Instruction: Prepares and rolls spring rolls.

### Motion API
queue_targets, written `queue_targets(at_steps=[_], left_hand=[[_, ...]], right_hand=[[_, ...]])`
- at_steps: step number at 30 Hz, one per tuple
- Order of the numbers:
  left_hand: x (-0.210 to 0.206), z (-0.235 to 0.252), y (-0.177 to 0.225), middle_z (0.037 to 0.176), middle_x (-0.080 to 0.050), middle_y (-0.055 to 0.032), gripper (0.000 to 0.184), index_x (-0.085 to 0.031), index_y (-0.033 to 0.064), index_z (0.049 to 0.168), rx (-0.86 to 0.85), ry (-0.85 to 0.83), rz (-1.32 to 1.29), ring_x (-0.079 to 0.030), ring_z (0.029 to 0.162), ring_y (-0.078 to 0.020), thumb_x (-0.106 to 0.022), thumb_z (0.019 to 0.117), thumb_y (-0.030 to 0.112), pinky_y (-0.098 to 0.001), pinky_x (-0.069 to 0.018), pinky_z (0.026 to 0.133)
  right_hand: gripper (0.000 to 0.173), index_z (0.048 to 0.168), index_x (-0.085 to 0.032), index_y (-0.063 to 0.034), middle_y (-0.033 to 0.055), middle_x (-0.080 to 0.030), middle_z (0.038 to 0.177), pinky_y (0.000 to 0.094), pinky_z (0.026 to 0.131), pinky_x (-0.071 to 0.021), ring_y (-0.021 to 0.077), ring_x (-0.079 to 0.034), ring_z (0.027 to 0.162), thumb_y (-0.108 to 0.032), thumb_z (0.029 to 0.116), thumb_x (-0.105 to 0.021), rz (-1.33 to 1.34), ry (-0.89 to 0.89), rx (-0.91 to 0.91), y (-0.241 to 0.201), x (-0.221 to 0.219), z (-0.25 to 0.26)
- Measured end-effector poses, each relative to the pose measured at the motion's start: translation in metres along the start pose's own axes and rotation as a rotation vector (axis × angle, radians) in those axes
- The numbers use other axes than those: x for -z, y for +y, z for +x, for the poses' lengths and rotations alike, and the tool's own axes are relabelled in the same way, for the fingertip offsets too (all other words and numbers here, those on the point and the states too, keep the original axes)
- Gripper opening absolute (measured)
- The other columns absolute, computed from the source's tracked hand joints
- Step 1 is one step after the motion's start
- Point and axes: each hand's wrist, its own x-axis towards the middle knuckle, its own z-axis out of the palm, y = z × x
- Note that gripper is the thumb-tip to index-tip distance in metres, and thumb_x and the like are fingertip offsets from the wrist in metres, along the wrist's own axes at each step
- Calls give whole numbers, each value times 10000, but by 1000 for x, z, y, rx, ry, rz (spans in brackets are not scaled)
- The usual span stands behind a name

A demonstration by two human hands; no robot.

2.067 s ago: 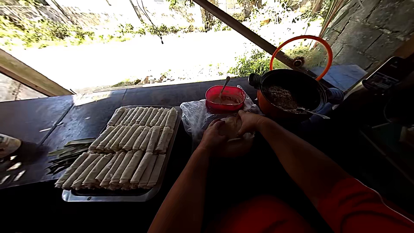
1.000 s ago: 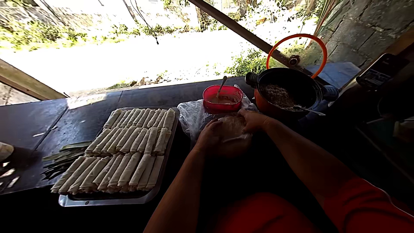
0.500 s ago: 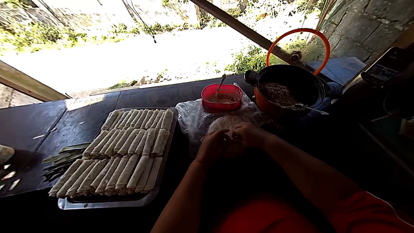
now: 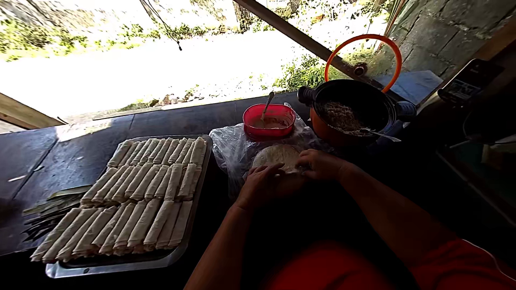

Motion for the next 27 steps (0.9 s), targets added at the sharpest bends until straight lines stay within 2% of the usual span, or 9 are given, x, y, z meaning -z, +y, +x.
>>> queue_targets(at_steps=[3,6,9,12,16,18,20,24,27], left_hand=[[1,1,-1,1220,-716,167,497,-528,268,1474,17,-34,-10,-611,1210,-56,-562,985,190,-479,-390,1144],[2,2,-2,1235,-707,167,559,-499,272,1499,39,-46,-28,-602,1216,-55,-578,956,170,-474,-388,1144],[1,0,-8,1301,-678,73,635,-520,203,1486,53,40,-164,-589,1258,-101,-617,869,91,-434,-454,1120],[-1,-1,-11,1332,-669,6,568,-528,140,1462,136,145,-340,-624,1228,-117,-557,904,40,-369,-531,1050],[2,0,-10,1333,-675,8,548,-506,140,1474,207,172,-438,-650,1178,-101,-490,937,31,-338,-545,1006],[5,0,-12,1322,-684,-5,567,-494,131,1482,214,173,-509,-658,1173,-118,-480,926,15,-345,-547,1006],[8,0,-13,1300,-697,-37,580,-488,116,1488,234,197,-609,-668,1156,-150,-463,920,0,-358,-545,996],[13,1,-13,1246,-720,-73,551,-514,109,1466,280,237,-715,-683,1122,-179,-460,923,28,-365,-550,967],[13,1,-14,1245,-719,-77,516,-536,91,1440,293,216,-732,-691,1102,-181,-502,933,1,-358,-564,952]], right_hand=[[204,1148,-753,-137,78,-691,1184,414,1049,-492,222,-622,1165,-193,1003,-619,4,32,21,3,-2,-2],[215,1167,-741,-113,82,-698,1189,400,1072,-484,208,-628,1178,-165,1006,-609,32,36,2,2,1,-3],[336,1276,-677,-79,106,-705,1149,410,1035,-512,216,-661,1096,-263,995,-657,47,30,-61,-2,5,-5],[453,1304,-656,-64,114,-710,1075,430,963,-542,223,-679,988,-415,1023,-609,48,46,-133,-8,-2,-2],[297,1190,-701,-64,116,-703,1040,420,947,-536,219,-668,974,-293,1022,-617,102,65,-185,-15,-8,4],[224,1086,-728,-83,69,-694,1011,356,928,-541,155,-660,966,-267,1012,-623,145,142,-133,-16,-9,0],[187,1029,-755,-125,15,-719,1027,318,972,-538,105,-660,1035,-256,1008,-624,117,277,-9,-15,-16,-8],[215,1060,-771,-226,-33,-728,1075,386,1002,-504,147,-640,1115,-275,1053,-561,-159,520,229,-11,-42,-25],[210,1057,-765,-233,-31,-727,1082,398,1015,-492,161,-641,1119,-235,1048,-556,-269,602,300,-5,-62,-34]])
